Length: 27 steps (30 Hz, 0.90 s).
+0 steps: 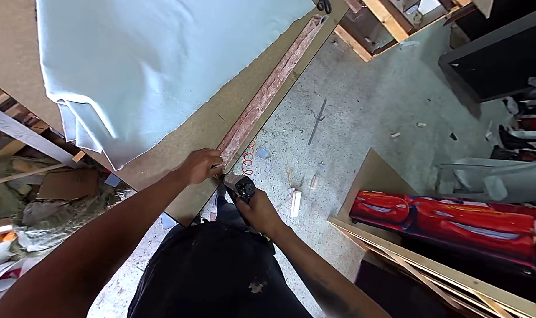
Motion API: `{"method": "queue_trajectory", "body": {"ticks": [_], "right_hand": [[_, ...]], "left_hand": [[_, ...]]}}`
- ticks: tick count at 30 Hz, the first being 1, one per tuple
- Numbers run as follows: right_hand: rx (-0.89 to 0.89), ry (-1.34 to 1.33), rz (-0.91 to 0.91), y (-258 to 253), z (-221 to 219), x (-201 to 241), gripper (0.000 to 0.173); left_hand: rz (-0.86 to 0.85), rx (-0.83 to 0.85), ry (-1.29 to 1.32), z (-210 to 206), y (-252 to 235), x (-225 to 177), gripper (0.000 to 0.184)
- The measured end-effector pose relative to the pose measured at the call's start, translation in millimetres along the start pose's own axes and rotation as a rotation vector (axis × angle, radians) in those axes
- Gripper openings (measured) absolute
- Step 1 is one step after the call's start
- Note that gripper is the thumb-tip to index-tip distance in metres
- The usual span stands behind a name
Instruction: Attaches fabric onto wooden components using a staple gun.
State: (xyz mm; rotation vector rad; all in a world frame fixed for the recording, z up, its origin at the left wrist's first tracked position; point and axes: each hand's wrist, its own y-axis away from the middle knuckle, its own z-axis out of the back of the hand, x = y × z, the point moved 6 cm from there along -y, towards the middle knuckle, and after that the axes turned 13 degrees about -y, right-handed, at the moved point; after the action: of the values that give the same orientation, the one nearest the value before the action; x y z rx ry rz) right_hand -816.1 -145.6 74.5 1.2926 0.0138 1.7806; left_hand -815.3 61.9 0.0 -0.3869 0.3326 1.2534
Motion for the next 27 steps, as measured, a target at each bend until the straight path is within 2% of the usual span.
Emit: {"method": "queue_trajectory", "body": {"ticks": [4,11,14,21,24,27], "right_hand": [[0.001,0.03,-0.025,-6,-5,3,0.022],[-0.013,0.114,-0.011,-15,-7,17,0.033],[0.014,0.168,-0.051,-18,-3,31,0.032],[0.027,0.201,-0.004,-32,-2,47,0.03],[0.074,0.234,-0.056,-37,-2,58,0.038],[0.109,0.203,-0.027,-38,11,57,0.044]], "left_hand": [[0.088,-0.032,0.073,5,-1,5,0.027],[0.165,-0.11,0.131,8,-4,11,0.021],[0.197,-0.099,0.128,8,-8,11,0.018],[0.313,-0.134,0.16,15,-13,15,0.018],[0.488,-0.229,0.337,29,-9,25,0.022],[0.717,-0.379,0.348,49,1,41,0.023]]}}
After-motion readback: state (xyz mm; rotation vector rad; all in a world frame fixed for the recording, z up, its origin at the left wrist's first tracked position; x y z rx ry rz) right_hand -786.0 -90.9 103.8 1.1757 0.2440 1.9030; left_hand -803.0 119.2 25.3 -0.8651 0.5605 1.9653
